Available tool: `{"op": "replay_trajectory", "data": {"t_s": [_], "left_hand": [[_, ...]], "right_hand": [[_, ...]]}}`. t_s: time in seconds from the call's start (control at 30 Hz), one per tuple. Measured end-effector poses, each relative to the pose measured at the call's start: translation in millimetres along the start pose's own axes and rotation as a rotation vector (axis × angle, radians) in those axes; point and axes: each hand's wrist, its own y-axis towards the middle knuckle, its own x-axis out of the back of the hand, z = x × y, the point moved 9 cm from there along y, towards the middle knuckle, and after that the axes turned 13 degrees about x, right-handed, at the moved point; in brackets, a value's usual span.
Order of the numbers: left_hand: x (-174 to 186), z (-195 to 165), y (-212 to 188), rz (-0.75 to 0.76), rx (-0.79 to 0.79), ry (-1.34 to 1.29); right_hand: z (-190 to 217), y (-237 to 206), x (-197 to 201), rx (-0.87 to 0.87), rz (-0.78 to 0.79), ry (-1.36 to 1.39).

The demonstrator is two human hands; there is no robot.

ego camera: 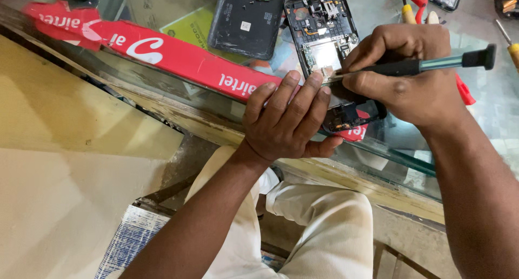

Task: The person uses a precision screwdriver to remove screws from the internal frame of a disassembled smartphone. They then use a toothbrush to clean the interior components and continue adjusting parts with the screwdriver.

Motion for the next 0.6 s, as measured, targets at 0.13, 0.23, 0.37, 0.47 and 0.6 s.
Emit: {"op": "replay_trajectory", "data": {"t_s": [0.13, 0.23, 0.37, 0.47, 0.6], "left_hand": [[0.0, 0.4, 0.3, -0.002, 0.002, 0.001], [-0.2, 0.3, 0.5, -0.002, 0.001, -0.003], [0.2, 0.7, 0.1, 0.002, 0.002, -0.002], [0.0, 0.7, 0.0, 0.005, 0.005, -0.006], [0.4, 0.3, 0.5, -0.006, 0.006, -0.014]], "right_hand": [[-5.7, -1.0, 4.1, -0.098, -0.036, -0.066], [-1.5, 1.3, 0.6, -0.059, -0.015, 0.000], [-0.9, 2.7, 1.3, -0.062, -0.027, -0.033], [-0.9, 3.8, 1.7, -0.083, -0.081, 0.019], [-5.7, 3.1, 5.1, -0.211, -0.190, 0.011]]}}
